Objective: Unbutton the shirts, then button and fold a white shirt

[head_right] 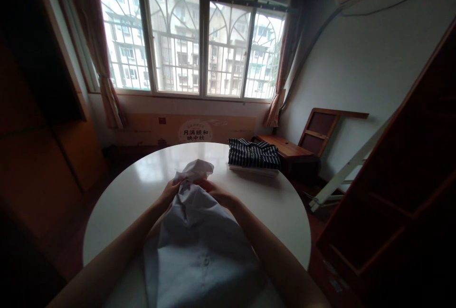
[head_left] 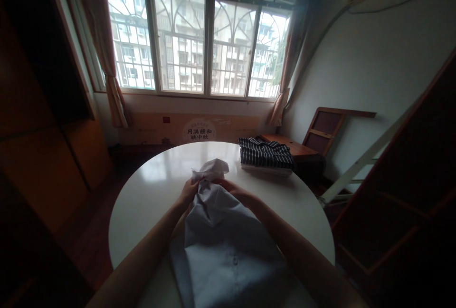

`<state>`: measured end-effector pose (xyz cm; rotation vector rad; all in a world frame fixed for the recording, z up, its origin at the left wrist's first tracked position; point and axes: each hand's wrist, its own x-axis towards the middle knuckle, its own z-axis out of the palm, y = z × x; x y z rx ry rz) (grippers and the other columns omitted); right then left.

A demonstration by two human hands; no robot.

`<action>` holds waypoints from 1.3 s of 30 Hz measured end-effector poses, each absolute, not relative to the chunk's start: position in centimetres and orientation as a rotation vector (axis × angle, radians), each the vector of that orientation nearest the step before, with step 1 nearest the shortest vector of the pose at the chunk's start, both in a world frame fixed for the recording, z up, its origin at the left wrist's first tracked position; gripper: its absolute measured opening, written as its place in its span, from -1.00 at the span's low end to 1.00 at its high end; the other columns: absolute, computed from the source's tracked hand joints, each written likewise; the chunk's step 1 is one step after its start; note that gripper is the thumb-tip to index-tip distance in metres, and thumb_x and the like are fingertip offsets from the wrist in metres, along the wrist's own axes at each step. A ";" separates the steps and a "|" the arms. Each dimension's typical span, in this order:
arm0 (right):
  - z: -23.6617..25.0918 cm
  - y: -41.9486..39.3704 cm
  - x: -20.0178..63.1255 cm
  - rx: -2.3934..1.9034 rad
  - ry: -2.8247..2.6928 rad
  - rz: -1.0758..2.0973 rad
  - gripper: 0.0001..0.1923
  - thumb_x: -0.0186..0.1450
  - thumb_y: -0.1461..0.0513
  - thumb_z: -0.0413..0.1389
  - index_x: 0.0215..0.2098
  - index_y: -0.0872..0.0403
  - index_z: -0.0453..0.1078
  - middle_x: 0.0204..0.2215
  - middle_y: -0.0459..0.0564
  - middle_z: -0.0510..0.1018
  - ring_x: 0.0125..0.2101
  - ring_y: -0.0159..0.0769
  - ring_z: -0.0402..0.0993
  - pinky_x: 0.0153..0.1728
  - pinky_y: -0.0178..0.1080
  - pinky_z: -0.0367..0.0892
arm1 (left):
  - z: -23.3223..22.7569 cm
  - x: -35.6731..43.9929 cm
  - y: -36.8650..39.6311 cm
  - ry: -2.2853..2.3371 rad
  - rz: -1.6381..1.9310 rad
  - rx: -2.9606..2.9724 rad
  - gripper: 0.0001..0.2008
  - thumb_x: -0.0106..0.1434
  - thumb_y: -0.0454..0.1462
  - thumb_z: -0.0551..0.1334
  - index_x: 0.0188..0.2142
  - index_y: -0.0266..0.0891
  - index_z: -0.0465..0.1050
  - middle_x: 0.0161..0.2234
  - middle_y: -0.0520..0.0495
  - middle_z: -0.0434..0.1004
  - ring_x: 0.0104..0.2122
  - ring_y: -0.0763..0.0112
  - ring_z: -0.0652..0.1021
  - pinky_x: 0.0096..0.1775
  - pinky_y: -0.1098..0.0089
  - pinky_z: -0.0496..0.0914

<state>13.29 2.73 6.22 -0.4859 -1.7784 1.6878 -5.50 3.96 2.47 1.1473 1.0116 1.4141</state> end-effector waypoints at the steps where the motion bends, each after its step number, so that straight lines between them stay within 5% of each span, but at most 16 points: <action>1: 6.2 2.7 12.9 -0.485 -1.801 1.616 -0.50 -0.02 0.18 0.22 -0.08 0.05 0.33 -0.13 0.00 0.44 -0.13 -0.22 0.34 -0.09 -0.18 0.22 | 2.4 -5.4 4.0 1.028 1.422 1.160 -0.63 -0.16 -0.12 0.34 -0.42 -0.37 0.43 -0.50 -0.05 0.49 -0.51 0.39 0.44 -0.44 0.42 0.29; 12: 6.7 3.6 13.5 -0.837 -1.707 1.161 -0.67 -0.10 0.13 0.23 -0.39 0.17 0.45 -0.49 -0.03 0.52 -0.43 -0.26 0.41 -0.42 -0.25 0.30 | 4.6 -6.0 2.3 0.738 1.144 0.970 -0.67 0.00 -0.10 0.20 -0.38 -0.34 0.44 -0.52 -0.07 0.48 -0.53 0.36 0.45 -0.42 0.38 0.31; 16: 7.6 4.2 14.9 -0.961 -1.503 1.000 -0.69 -0.10 0.16 0.21 -0.39 0.16 0.44 -0.45 -0.02 0.53 -0.43 -0.27 0.41 -0.43 -0.27 0.30 | 5.0 -6.9 1.6 0.700 0.942 0.986 -0.69 0.04 -0.11 0.18 -0.34 -0.32 0.46 -0.44 -0.11 0.51 -0.46 0.34 0.49 -0.36 0.38 0.33; 20: 8.9 4.3 16.2 -0.959 -1.405 0.814 -0.65 -0.05 0.16 0.18 -0.31 0.17 0.43 -0.36 0.06 0.53 -0.37 -0.23 0.43 -0.40 -0.25 0.32 | 5.0 -7.7 1.3 0.708 0.780 1.135 -0.63 -0.06 -0.24 0.31 -0.22 -0.31 0.44 -0.33 -0.15 0.53 -0.43 0.37 0.50 -0.41 0.46 0.32; 24: 10.7 4.3 18.9 -1.017 -1.463 0.394 -0.71 0.05 0.15 0.10 -0.29 0.14 0.43 -0.34 0.07 0.51 -0.36 -0.25 0.42 -0.33 -0.22 0.32 | 6.0 -9.3 1.2 0.737 0.658 1.276 -0.67 -0.16 -0.27 0.35 -0.34 -0.35 0.48 -0.41 -0.17 0.54 -0.47 0.31 0.50 -0.47 0.45 0.31; 31: 13.5 3.0 27.5 -1.225 -1.502 -0.115 -0.75 0.11 0.10 0.06 -0.41 0.13 0.40 -0.49 -0.01 0.48 -0.48 -0.30 0.39 -0.40 -0.22 0.31 | 8.3 -14.6 1.2 0.896 0.661 1.323 -0.61 -0.23 -0.37 0.35 -0.31 -0.26 0.48 -0.45 -0.09 0.54 -0.40 0.18 0.50 -0.42 0.37 0.35; 36: 13.6 0.7 31.0 -1.248 -1.568 -0.193 -0.76 0.14 0.11 0.03 -0.44 0.11 0.41 -0.51 -0.02 0.45 -0.49 -0.31 0.36 -0.45 -0.25 0.28 | 9.5 -18.3 1.3 1.062 0.790 1.319 -0.65 -0.04 -0.25 0.28 -0.21 -0.31 0.44 -0.46 -0.08 0.53 -0.55 0.36 0.47 -0.52 0.45 0.29; 39: 12.1 -0.3 31.5 -1.321 -1.970 0.122 -0.85 0.08 0.18 0.08 -0.54 0.10 0.42 -0.56 -0.04 0.45 -0.52 -0.35 0.35 -0.50 -0.32 0.25 | 9.6 -19.9 1.5 1.246 0.586 1.425 -0.69 -0.07 -0.21 0.29 -0.30 -0.32 0.47 -0.49 -0.08 0.52 -0.56 0.35 0.47 -0.55 0.48 0.26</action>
